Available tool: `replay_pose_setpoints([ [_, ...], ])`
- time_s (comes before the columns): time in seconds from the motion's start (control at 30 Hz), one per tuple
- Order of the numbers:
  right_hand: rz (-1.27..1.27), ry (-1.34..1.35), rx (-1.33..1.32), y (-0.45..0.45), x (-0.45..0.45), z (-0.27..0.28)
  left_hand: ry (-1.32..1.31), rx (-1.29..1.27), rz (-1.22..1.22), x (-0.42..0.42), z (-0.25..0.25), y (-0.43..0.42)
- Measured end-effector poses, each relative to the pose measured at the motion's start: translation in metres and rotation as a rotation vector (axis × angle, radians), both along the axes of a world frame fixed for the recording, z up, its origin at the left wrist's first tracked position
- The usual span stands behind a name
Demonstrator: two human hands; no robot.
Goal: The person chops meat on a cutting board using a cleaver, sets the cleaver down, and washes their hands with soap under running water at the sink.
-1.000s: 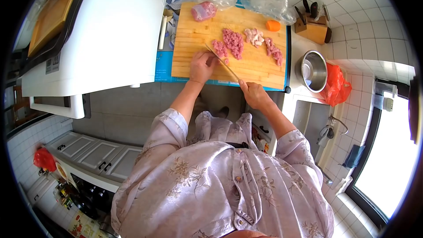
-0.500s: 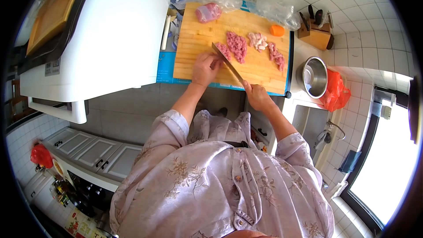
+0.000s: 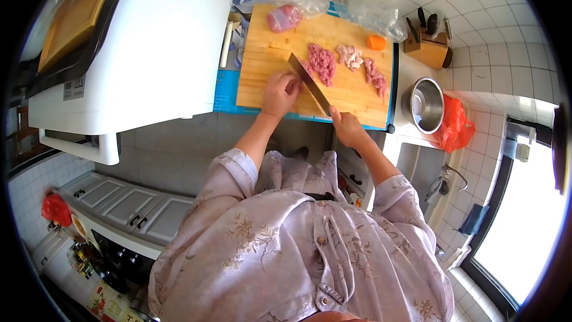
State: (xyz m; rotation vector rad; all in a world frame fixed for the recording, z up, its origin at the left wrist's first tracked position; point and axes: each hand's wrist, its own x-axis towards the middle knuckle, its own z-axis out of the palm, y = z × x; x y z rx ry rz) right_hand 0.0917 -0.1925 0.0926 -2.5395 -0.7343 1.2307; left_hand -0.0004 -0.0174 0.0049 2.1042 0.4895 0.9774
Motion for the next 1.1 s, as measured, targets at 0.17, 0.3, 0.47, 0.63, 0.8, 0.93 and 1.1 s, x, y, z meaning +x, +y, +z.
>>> replay_pose_setpoints([
  [0.17,-0.07,0.035,0.041,-0.012,-0.005,0.008,-0.011,-0.047,0.003,-0.001,0.0,-0.002],
  [0.3,-0.036,0.035,0.058,-0.01,-0.011,0.01,0.014,0.021,-0.013,-0.002,0.0,0.001],
  [0.47,0.002,0.024,0.025,-0.007,-0.011,0.01,0.032,0.05,-0.008,-0.002,-0.002,0.002],
  [0.63,0.377,-0.167,0.189,0.039,-0.003,-0.011,0.074,0.033,-0.026,-0.001,-0.001,-0.001],
  [0.8,0.221,-0.171,0.352,0.057,-0.004,-0.014,0.049,0.077,-0.018,-0.002,0.001,0.002],
  [0.93,0.147,-0.067,0.018,0.006,0.002,0.002,0.023,0.032,-0.001,-0.002,-0.006,0.002],
  [1.1,-0.087,0.054,0.01,-0.008,-0.003,0.019,-0.07,-0.215,0.052,-0.007,-0.007,-0.005],
])
